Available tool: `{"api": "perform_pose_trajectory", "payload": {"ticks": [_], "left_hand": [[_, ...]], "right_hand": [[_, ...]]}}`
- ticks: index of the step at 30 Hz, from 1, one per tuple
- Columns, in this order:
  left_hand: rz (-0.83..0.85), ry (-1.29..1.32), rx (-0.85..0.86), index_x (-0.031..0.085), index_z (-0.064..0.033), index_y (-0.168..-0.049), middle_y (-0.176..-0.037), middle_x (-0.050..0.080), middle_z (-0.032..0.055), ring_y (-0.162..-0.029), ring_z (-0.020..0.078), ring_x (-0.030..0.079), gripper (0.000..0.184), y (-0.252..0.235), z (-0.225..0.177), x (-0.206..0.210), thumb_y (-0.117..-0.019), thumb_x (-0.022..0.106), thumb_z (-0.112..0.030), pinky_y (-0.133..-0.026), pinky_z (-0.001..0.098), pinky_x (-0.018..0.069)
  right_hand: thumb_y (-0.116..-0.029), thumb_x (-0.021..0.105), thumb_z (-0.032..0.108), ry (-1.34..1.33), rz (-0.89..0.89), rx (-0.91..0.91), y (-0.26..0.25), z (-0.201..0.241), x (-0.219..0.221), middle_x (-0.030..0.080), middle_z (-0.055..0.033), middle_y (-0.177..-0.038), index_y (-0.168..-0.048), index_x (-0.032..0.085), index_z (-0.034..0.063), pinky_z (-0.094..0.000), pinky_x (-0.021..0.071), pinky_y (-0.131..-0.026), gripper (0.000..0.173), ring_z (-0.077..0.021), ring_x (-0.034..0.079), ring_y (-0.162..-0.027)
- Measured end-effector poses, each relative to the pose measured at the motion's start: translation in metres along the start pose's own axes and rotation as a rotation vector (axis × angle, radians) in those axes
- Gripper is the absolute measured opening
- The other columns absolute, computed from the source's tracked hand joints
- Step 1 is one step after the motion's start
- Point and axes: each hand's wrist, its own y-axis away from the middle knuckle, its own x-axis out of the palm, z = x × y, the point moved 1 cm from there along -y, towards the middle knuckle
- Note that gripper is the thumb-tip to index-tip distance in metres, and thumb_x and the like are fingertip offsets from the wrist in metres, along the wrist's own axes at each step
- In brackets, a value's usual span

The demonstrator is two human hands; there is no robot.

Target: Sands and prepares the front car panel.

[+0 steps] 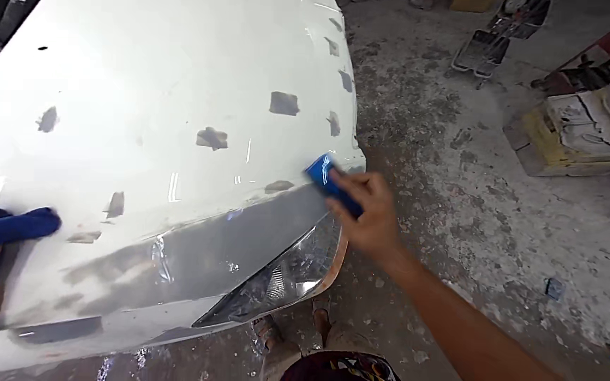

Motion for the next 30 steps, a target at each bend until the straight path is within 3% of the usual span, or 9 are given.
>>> {"api": "perform_pose_trajectory", "payload": {"ticks": [3,8,11,15,19,22,24,26,30], "left_hand": [[-0.132,0.179,0.048,0.055,0.0145,-0.128,-0.130,0.057,0.0336,-0.129,0.0360,0.053,0.042,-0.002,0.006,0.007,-0.1046,0.051,-0.020,-0.111,0.0516,0.0398],[-0.251,0.215,0.277,0.052,0.0046,-0.137,-0.132,0.060,0.0218,-0.128,0.0216,0.056,0.062,-0.013,0.035,0.011,-0.0967,0.062,-0.042,-0.111,0.0412,0.0430],[-0.284,0.141,0.243,0.045,0.0021,-0.144,-0.138,0.056,0.0249,-0.131,0.0308,0.054,0.077,-0.007,0.026,-0.001,-0.0913,0.069,-0.048,-0.113,0.0482,0.0410],[-0.331,0.117,0.195,0.048,0.0006,-0.136,-0.129,0.059,0.0275,-0.120,0.0408,0.059,0.077,-0.001,0.012,-0.011,-0.0811,0.076,-0.046,-0.101,0.0613,0.0441],[-0.352,0.106,0.206,0.053,-0.0018,-0.129,-0.117,0.063,0.0271,-0.108,0.0458,0.062,0.074,0.000,0.008,-0.016,-0.0765,0.077,-0.048,-0.087,0.0681,0.0458],[-0.335,0.125,0.211,0.054,-0.0018,-0.126,-0.115,0.063,0.0273,-0.105,0.0469,0.062,0.073,0.002,0.006,-0.018,-0.0757,0.078,-0.049,-0.084,0.0693,0.0450],[-0.329,0.147,0.220,0.054,-0.0014,-0.125,-0.114,0.063,0.0281,-0.104,0.0486,0.062,0.073,0.001,0.007,-0.020,-0.0749,0.079,-0.048,-0.083,0.0711,0.0447],[-0.334,0.159,0.224,0.055,-0.0021,-0.125,-0.113,0.064,0.0274,-0.103,0.0489,0.063,0.073,0.002,0.008,-0.019,-0.0741,0.079,-0.049,-0.081,0.0720,0.0444],[-0.377,0.175,0.242,0.057,-0.0035,-0.122,-0.106,0.067,0.0251,-0.097,0.0467,0.065,0.074,0.001,0.007,-0.018,-0.0702,0.080,-0.051,-0.077,0.0705,0.0466]], "right_hand": [[-0.0999,0.062,0.040,0.054,-0.119,0.244,-0.022,0.010,0.010,0.059,-0.0204,-0.118,-0.143,0.060,0.0143,-0.0538,0.0510,-0.085,0.050,-0.0353,0.059,-0.104],[-0.0935,0.069,0.037,-0.030,0.125,-0.189,0.020,0.155,0.050,0.062,-0.0090,-0.117,-0.139,0.066,0.0259,-0.0464,0.0504,-0.086,0.047,-0.0255,0.059,-0.107],[-0.0951,0.067,0.043,-0.021,0.128,-0.307,0.012,0.134,0.048,0.065,-0.0023,-0.122,-0.138,0.066,0.0361,-0.0468,0.0480,-0.090,0.043,-0.0196,0.060,-0.111],[-0.0983,0.063,0.043,0.130,-0.080,0.061,-0.011,0.080,0.030,0.060,-0.0152,-0.114,-0.141,0.063,0.0202,-0.0563,0.0468,-0.083,0.048,-0.0329,0.058,-0.102],[-0.0958,0.063,0.034,0.145,0.033,-0.087,0.014,0.200,0.074,0.061,-0.0183,-0.118,-0.143,0.061,0.0141,-0.0556,0.0501,-0.082,0.051,-0.0361,0.060,-0.106],[-0.0941,0.069,0.036,0.031,0.194,-0.370,0.031,0.272,0.116,0.063,-0.0091,-0.115,-0.138,0.066,0.0253,-0.0477,0.0489,-0.084,0.045,-0.0268,0.060,-0.106],[-0.0972,0.065,0.040,0.027,0.235,-0.465,0.023,0.263,0.115,0.064,-0.0039,-0.122,-0.139,0.065,0.0333,-0.0462,0.0468,-0.087,0.042,-0.0224,0.059,-0.109],[-0.0986,0.060,0.041,0.126,0.158,-0.405,0.012,0.220,0.093,0.065,-0.0032,-0.124,-0.140,0.064,0.0348,-0.0486,0.0472,-0.086,0.042,-0.0226,0.060,-0.111],[-0.1009,0.057,0.043,0.294,-0.092,0.034,0.002,0.155,0.063,0.061,-0.0186,-0.119,-0.142,0.062,0.0202,-0.0605,0.0463,-0.082,0.047,-0.0388,0.058,-0.107]]}}
